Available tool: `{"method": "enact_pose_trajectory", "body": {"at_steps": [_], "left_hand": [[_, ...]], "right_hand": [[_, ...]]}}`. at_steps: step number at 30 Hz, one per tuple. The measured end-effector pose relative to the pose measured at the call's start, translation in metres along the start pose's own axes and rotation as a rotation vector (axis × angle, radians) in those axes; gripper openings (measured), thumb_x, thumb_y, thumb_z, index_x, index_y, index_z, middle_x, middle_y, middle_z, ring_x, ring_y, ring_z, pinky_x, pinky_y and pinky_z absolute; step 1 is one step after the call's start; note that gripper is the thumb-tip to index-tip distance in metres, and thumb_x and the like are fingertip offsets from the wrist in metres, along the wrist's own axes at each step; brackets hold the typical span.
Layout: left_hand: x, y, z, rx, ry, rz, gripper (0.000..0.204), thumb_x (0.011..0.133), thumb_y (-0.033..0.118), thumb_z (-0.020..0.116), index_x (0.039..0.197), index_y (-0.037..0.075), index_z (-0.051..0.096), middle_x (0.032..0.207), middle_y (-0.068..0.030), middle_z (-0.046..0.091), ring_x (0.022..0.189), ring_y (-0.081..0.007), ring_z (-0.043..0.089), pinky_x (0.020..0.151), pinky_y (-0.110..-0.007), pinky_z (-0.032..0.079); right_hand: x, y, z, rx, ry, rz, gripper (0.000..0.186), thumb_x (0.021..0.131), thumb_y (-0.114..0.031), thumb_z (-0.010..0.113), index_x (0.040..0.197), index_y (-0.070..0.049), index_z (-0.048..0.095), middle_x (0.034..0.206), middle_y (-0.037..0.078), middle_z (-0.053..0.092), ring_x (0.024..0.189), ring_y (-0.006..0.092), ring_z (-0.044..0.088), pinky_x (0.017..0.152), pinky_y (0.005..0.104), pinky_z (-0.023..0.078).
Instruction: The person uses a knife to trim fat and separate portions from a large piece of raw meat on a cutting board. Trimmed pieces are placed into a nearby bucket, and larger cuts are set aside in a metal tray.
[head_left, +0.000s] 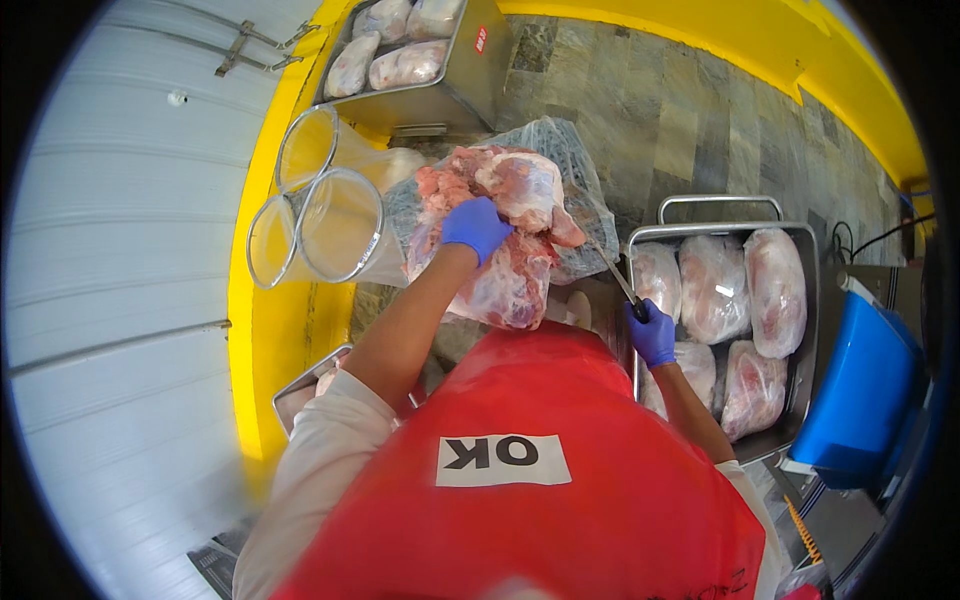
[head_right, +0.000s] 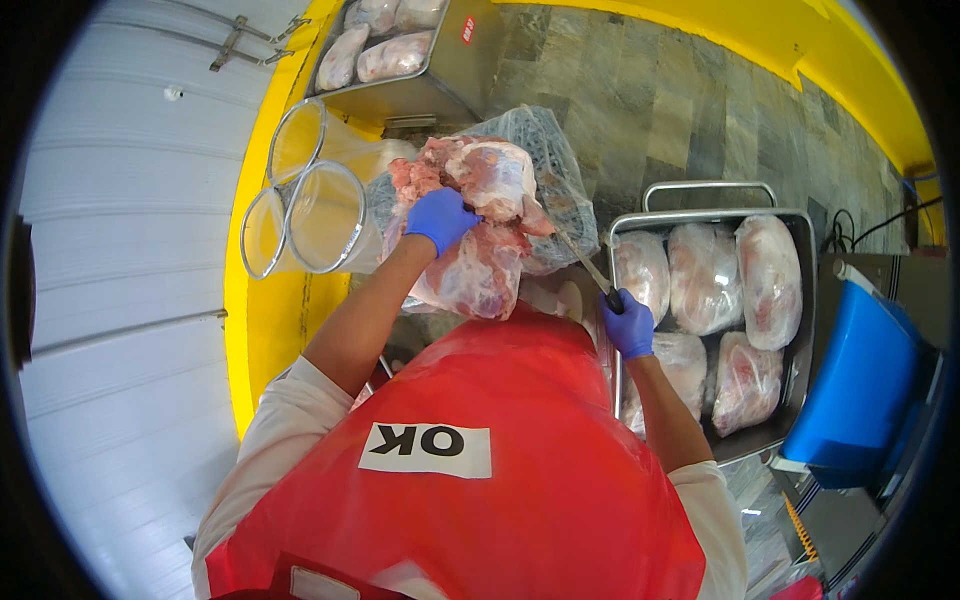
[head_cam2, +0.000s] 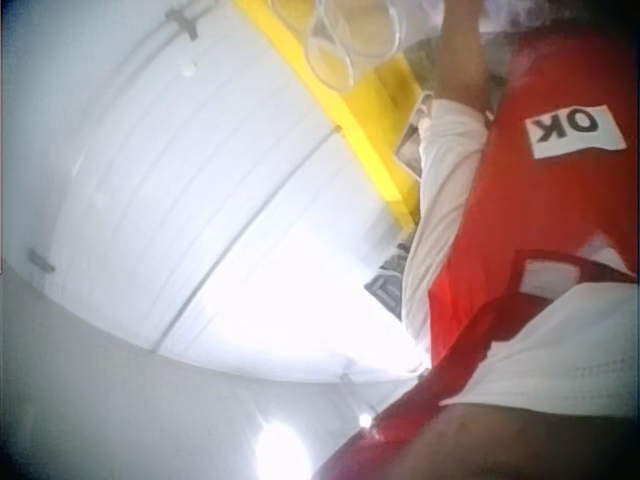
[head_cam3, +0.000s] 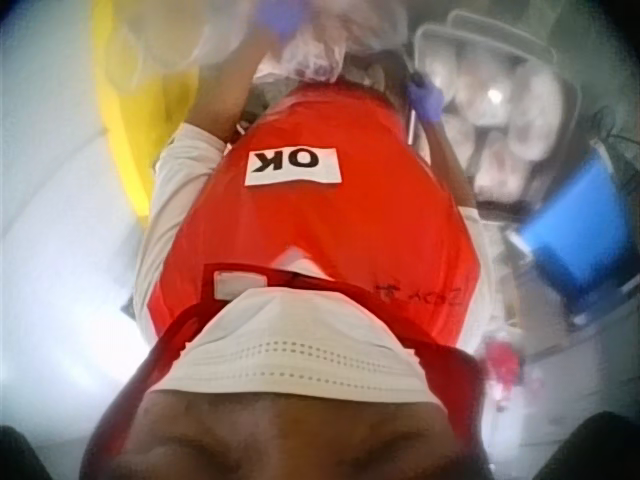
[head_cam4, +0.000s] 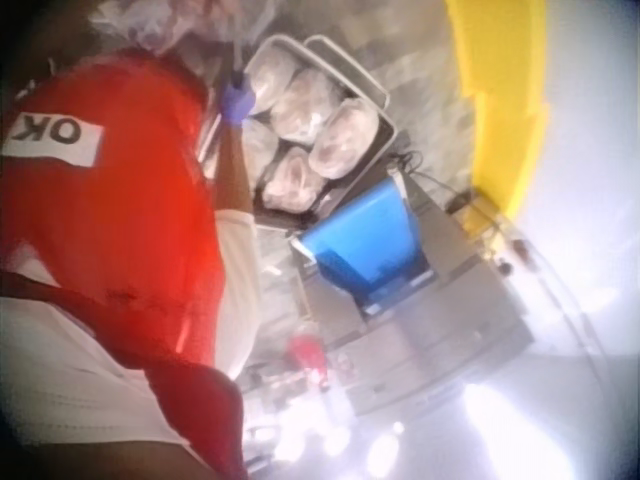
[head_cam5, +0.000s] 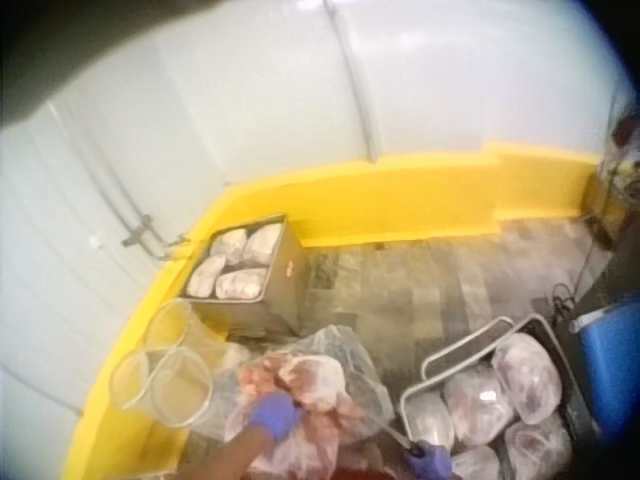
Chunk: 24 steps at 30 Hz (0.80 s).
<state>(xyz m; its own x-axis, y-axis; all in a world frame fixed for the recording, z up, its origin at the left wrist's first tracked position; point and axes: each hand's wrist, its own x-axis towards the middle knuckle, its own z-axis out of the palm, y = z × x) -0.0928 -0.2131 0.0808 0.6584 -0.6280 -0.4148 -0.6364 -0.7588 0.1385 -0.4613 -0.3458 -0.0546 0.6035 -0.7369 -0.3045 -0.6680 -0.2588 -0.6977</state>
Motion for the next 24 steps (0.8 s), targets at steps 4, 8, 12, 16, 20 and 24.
{"method": "enact_pose_trajectory", "body": {"at_steps": [4, 8, 12, 16, 20, 24], "left_hand": [[0.016, -0.004, 0.012, -0.030, 0.008, -0.047, 0.051, 0.083, 0.050, 0.082, 0.105, 0.003, 0.080, 0.108, -0.0243, 0.077, 0.102, -0.0426, 0.074, 0.093, -0.049, 0.059], [0.027, 0.001, 0.017, -0.011, -0.053, -0.156, 0.050, 0.079, 0.041, 0.084, 0.110, 0.002, 0.079, 0.112, -0.0260, 0.076, 0.105, -0.0419, 0.074, 0.094, -0.049, 0.059], [0.040, -0.035, 0.044, -0.183, -0.021, -0.121, 0.042, 0.081, 0.032, 0.082, 0.106, -0.001, 0.079, 0.114, -0.0270, 0.075, 0.105, -0.0435, 0.074, 0.091, -0.050, 0.059], [0.029, -0.032, 0.020, -0.326, -0.169, 0.001, 0.028, 0.085, 0.028, 0.081, 0.094, 0.001, 0.079, 0.093, -0.0173, 0.077, 0.078, -0.0306, 0.073, 0.069, -0.042, 0.057], [0.006, -0.040, 0.006, -0.927, -0.245, -0.199, 0.019, 0.089, 0.024, 0.081, 0.089, 0.006, 0.078, 0.075, -0.0031, 0.065, 0.061, -0.0130, 0.058, 0.056, -0.029, 0.047], [-0.016, -0.055, -0.008, -1.112, -0.167, -0.169, 0.015, 0.093, 0.022, 0.079, 0.089, 0.008, 0.076, 0.071, 0.0004, 0.061, 0.058, -0.0107, 0.052, 0.053, -0.027, 0.042]], "right_hand": [[-0.017, 0.001, 0.003, 0.061, 0.028, -0.014, 0.034, 0.095, -0.040, 0.077, 0.093, -0.006, 0.071, 0.079, 0.023, 0.071, 0.078, 0.0455, 0.071, 0.066, 0.0498, 0.055], [-0.025, -0.005, -0.002, 0.013, -0.026, -0.029, 0.034, 0.094, -0.041, 0.077, 0.096, -0.008, 0.073, 0.082, 0.023, 0.073, 0.080, 0.0447, 0.072, 0.069, 0.0512, 0.057], [-0.023, -0.011, -0.011, -0.108, -0.156, -0.087, 0.039, 0.095, -0.047, 0.075, 0.107, -0.010, 0.074, 0.087, 0.021, 0.075, 0.082, 0.0445, 0.073, 0.073, 0.0522, 0.059], [-0.022, -0.031, -0.039, -0.071, -0.243, -0.123, 0.047, 0.096, -0.049, 0.072, 0.117, -0.007, 0.071, 0.096, 0.023, 0.076, 0.089, 0.0451, 0.073, 0.080, 0.0522, 0.059], [-0.013, -0.037, -0.057, -0.026, -0.342, -0.196, 0.053, 0.098, -0.049, 0.071, 0.124, -0.003, 0.069, 0.103, 0.026, 0.076, 0.095, 0.0440, 0.074, 0.085, 0.0492, 0.059], [0.001, -0.060, -0.089, 0.054, -0.564, -0.138, 0.052, 0.101, -0.045, 0.070, 0.132, -0.003, 0.068, 0.102, 0.024, 0.076, 0.092, 0.0389, 0.075, 0.086, 0.0441, 0.058]]}}
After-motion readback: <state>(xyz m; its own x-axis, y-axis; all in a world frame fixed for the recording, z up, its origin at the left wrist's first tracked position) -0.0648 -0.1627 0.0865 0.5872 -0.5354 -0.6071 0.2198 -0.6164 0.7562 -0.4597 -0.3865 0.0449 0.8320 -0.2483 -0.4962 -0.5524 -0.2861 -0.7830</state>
